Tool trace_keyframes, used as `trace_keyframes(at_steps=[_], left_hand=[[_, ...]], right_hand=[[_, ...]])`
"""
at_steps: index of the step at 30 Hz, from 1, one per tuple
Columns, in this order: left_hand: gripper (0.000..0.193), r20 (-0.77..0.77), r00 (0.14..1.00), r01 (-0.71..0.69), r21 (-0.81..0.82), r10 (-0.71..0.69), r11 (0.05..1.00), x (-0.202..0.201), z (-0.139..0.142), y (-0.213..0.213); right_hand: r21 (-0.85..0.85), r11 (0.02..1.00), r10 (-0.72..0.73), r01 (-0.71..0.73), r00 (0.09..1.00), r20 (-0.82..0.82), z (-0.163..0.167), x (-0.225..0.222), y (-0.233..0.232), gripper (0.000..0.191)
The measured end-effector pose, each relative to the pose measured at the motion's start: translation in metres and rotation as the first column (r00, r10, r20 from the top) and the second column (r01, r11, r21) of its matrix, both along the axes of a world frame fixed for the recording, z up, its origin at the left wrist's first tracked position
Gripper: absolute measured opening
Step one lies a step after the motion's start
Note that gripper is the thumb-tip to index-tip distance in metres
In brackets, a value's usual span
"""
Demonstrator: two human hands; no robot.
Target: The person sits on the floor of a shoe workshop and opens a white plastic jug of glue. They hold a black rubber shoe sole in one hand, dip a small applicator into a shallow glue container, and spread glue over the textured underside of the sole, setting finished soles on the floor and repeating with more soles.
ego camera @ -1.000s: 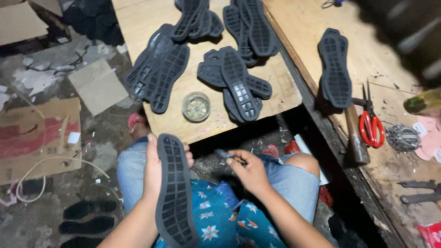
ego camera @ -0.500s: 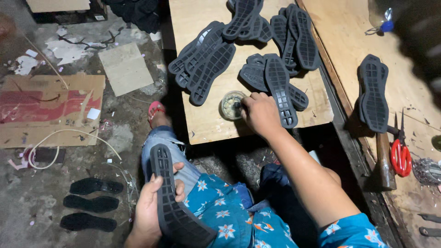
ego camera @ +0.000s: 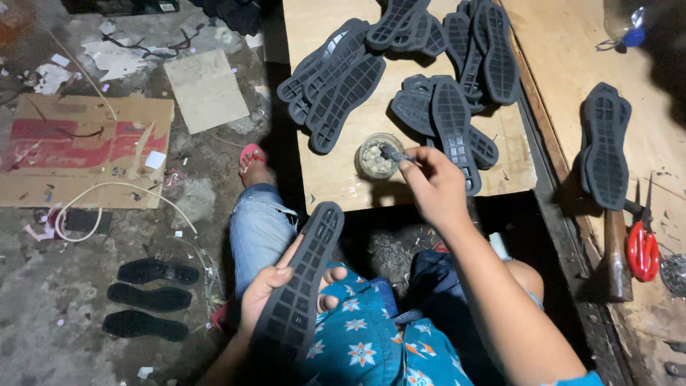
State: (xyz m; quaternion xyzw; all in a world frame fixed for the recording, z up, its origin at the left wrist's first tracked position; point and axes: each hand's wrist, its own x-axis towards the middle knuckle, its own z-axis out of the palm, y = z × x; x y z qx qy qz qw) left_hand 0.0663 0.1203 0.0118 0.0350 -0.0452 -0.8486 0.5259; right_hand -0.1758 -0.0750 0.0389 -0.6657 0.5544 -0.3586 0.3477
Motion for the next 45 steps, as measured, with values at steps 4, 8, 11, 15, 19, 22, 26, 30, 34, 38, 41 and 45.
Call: trace_keyframes(at_steps=[4, 8, 11, 15, 19, 22, 26, 30, 34, 38, 41, 45], left_hand=[[0.089, -0.079, 0.996, 0.038, -0.101, -0.046, 0.994, -0.002, 0.024, -0.012], [0.097, -0.011, 1.0, -0.027, -0.067, 0.026, 0.997, -0.023, 0.049, -0.019], [0.098, 0.023, 1.0, 0.004, -0.127, -0.001, 0.992, -0.034, 0.061, -0.021], [0.099, 0.096, 0.995, 0.007, -0.172, 0.01, 0.985, -0.041, 0.067, -0.019], [0.099, 0.181, 0.983, 0.003, -0.198, 0.033, 0.98, -0.044, 0.068, -0.016], [0.099, 0.241, 0.969, -0.002, -0.193, 0.05, 0.981, -0.046, 0.069, -0.016], [0.102, 0.398, 0.913, 0.003, -0.217, 0.086, 0.976, -0.047, 0.068, -0.015], [0.102, 0.297, 0.949, -0.045, -0.215, 0.109, 0.976, -0.045, 0.064, -0.015], [0.098, 0.089, 0.993, -0.06, -0.196, 0.079, 0.979, -0.038, 0.06, -0.02], [0.099, 0.0, 0.998, -0.055, -0.116, 0.056, 0.992, -0.038, 0.059, -0.022], [0.101, -0.061, 0.997, -0.054, -0.062, 0.05, 0.997, -0.04, 0.061, -0.021], [0.098, -0.05, 0.998, -0.045, -0.071, 0.042, 0.996, -0.042, 0.06, -0.019]], right_hand=[[-0.099, 0.985, 0.161, -0.141, 0.96, 0.228, 0.037, -0.004, 0.068, 0.029], [-0.333, 0.922, 0.249, -0.197, 0.961, 0.121, 0.062, -0.006, 0.094, 0.028], [-0.418, 0.896, 0.185, -0.148, 0.981, 0.05, 0.07, -0.001, 0.102, 0.027], [-0.554, 0.777, 0.325, -0.298, 0.944, -0.052, 0.074, 0.005, 0.111, 0.029], [-0.577, 0.791, 0.201, -0.203, 0.977, -0.067, 0.077, 0.005, 0.111, 0.027], [-0.557, 0.823, 0.102, -0.107, 0.994, -0.041, 0.077, 0.004, 0.109, 0.024], [-0.571, 0.811, 0.133, -0.127, 0.991, -0.032, 0.072, 0.003, 0.112, 0.025], [-0.514, 0.856, 0.046, -0.044, 0.999, -0.009, 0.066, -0.002, 0.11, 0.023], [-0.419, 0.904, 0.076, -0.083, 0.997, -0.032, 0.067, -0.011, 0.11, 0.022], [-0.407, 0.909, 0.103, -0.089, 0.995, 0.013, 0.069, -0.017, 0.11, 0.023], [-0.444, 0.887, 0.135, -0.126, 0.991, -0.012, 0.067, -0.017, 0.104, 0.023], [-0.356, 0.934, 0.046, -0.018, 0.996, 0.072, 0.064, -0.017, 0.095, 0.024]])
